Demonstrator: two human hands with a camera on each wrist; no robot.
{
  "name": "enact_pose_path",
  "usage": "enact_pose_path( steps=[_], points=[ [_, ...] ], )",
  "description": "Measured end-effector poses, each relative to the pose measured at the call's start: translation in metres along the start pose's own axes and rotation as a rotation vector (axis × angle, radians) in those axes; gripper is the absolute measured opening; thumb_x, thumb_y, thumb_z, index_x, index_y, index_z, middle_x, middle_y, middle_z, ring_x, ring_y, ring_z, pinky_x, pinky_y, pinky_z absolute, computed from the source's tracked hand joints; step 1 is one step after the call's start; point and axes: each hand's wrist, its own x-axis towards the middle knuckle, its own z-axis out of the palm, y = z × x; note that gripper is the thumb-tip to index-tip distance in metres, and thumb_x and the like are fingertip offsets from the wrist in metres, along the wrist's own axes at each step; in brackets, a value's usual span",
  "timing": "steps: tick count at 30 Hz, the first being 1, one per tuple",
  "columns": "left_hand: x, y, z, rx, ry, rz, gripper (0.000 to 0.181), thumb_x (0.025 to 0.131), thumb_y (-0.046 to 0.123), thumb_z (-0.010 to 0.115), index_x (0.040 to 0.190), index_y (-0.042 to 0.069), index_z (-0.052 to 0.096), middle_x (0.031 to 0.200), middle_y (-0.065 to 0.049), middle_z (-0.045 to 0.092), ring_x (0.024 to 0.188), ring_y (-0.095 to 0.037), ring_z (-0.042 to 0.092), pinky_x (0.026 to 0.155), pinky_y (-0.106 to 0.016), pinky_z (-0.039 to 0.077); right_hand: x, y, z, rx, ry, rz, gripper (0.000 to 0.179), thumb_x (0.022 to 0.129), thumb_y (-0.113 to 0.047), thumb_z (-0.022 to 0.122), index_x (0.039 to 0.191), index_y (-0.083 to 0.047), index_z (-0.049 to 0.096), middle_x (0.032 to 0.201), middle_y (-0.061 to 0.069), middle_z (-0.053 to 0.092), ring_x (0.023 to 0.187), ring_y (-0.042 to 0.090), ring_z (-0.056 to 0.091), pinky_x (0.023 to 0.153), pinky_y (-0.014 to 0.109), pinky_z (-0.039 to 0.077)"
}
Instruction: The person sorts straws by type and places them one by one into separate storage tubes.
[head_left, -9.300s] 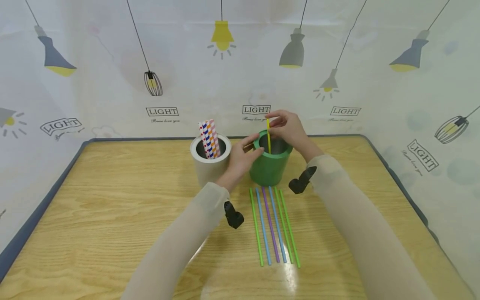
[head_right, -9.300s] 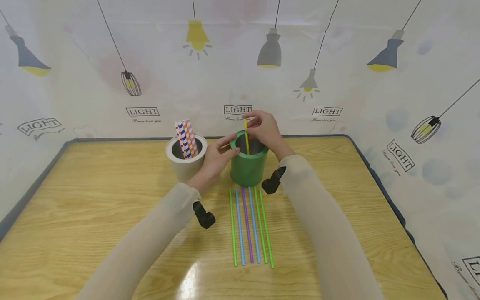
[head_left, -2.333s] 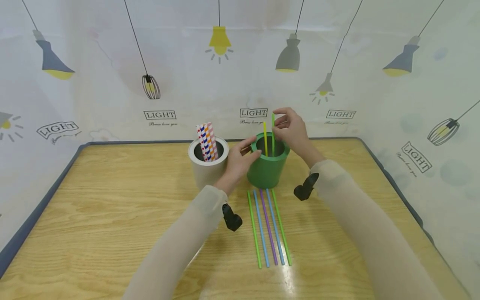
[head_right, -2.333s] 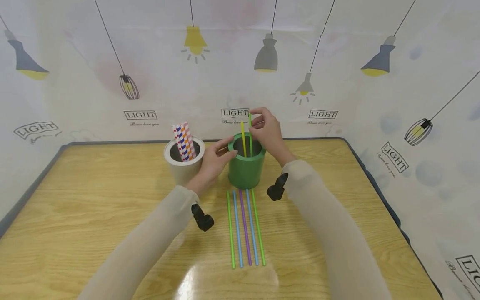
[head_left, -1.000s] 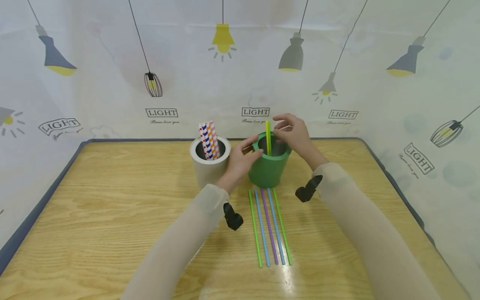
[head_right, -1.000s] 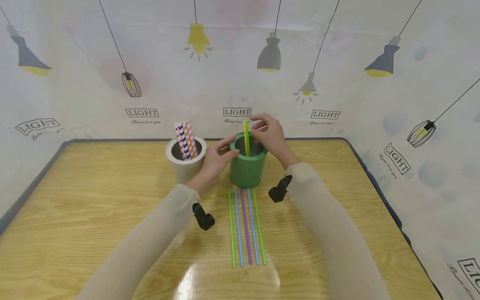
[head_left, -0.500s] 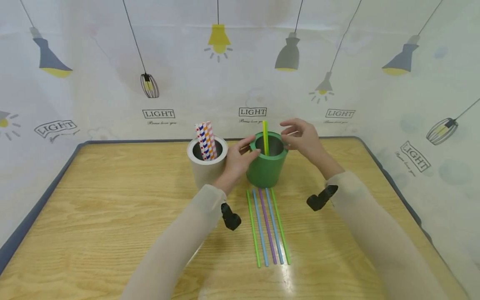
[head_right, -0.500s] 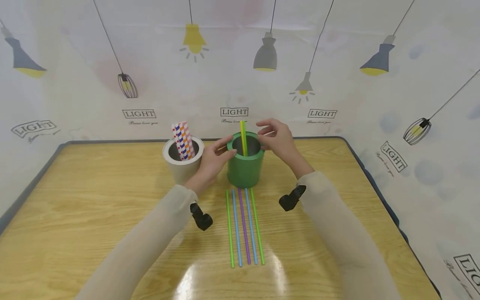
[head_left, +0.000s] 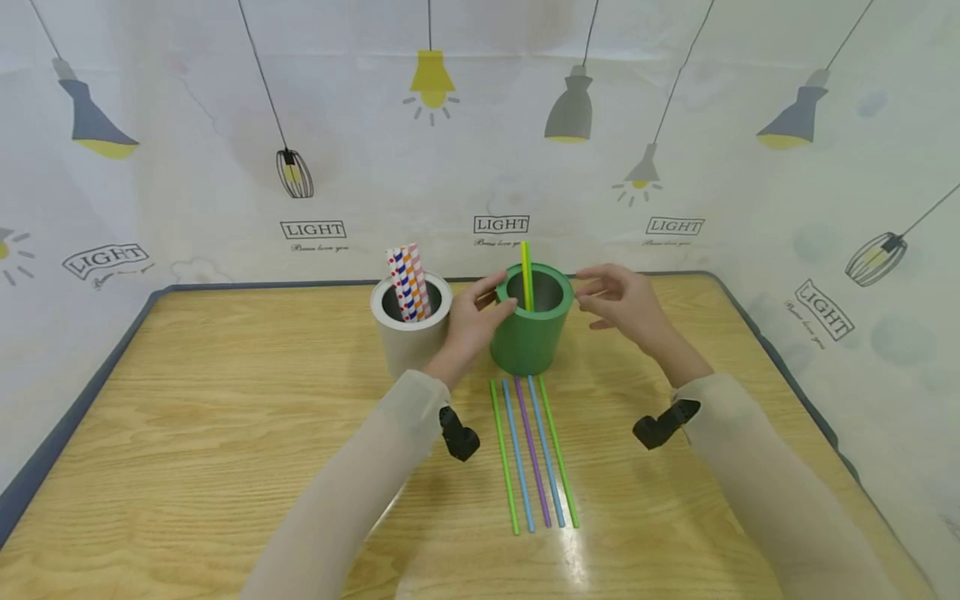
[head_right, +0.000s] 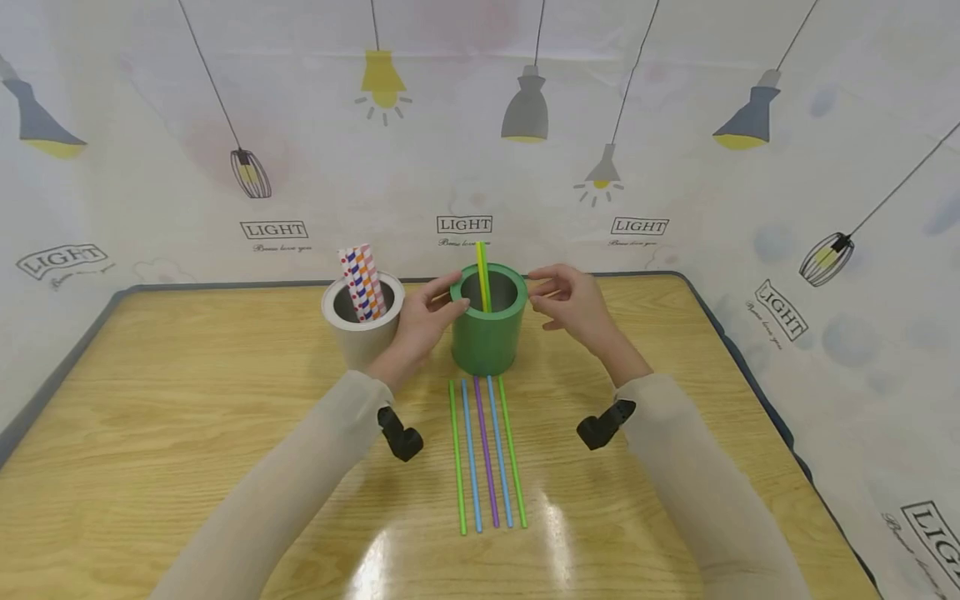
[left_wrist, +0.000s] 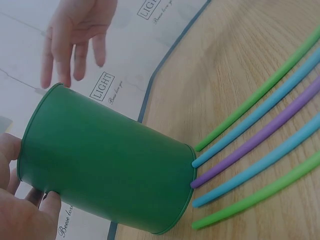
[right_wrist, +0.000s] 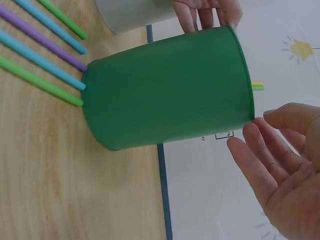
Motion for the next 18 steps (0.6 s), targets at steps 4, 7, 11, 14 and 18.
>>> enact_pose_path(
  steps=[4,7,11,14,18],
  points=[
    [0.0,0.0,0.0,-0.008,-0.004,0.005,0.045,0.084,0.002,0.064,0.127,0.009,0.054,0.134,-0.004,0.047,0.121,-0.023,0.045,0.091,-0.025,0.046,-0.009,0.012,0.002,0.005,-0.022,0.041,0.04,0.089,-0.013,0.06,0.125,0.001,0.05,0.109,0.026,0.058,0.082,0.009,0.062,0.067,0.04,0.057],
    [-0.001,0.001,0.001,-0.009,-0.007,0.008,0.045,0.083,0.002,0.064,0.127,0.009,0.054,0.134,-0.004,0.047,0.121,-0.023,0.045,0.091,-0.025,0.046,-0.016,0.022,0.006,0.015,-0.037,0.07,0.039,0.089,-0.012,0.06,0.125,0.002,0.051,0.109,0.028,0.057,0.085,0.016,0.063,0.067,0.042,0.057],
    [-0.001,0.002,0.001,-0.005,-0.006,0.008,0.046,0.083,0.002,0.064,0.127,0.009,0.054,0.134,-0.004,0.047,0.12,-0.023,0.045,0.091,-0.025,0.046,-0.024,0.037,0.014,0.03,-0.077,0.101,0.038,0.089,-0.011,0.06,0.124,0.002,0.052,0.109,0.029,0.057,0.093,0.034,0.06,0.068,0.045,0.056],
    [-0.001,0.001,0.0,0.0,-0.005,0.006,0.045,0.084,0.003,0.064,0.127,0.009,0.054,0.134,-0.004,0.047,0.12,-0.022,0.045,0.091,-0.025,0.046,-0.028,0.048,0.022,0.034,-0.124,0.127,0.037,0.089,-0.01,0.059,0.123,0.003,0.052,0.108,0.03,0.056,0.095,0.041,0.057,0.068,0.048,0.055],
    [-0.001,0.0,0.0,-0.001,-0.004,0.007,0.045,0.084,0.003,0.064,0.127,0.009,0.054,0.133,-0.003,0.048,0.12,-0.021,0.046,0.091,-0.025,0.046,-0.033,0.061,0.033,0.023,-0.188,0.163,0.036,0.089,-0.008,0.057,0.121,0.006,0.051,0.104,0.028,0.058,0.091,0.038,0.059,0.067,0.047,0.056]
  ],
)
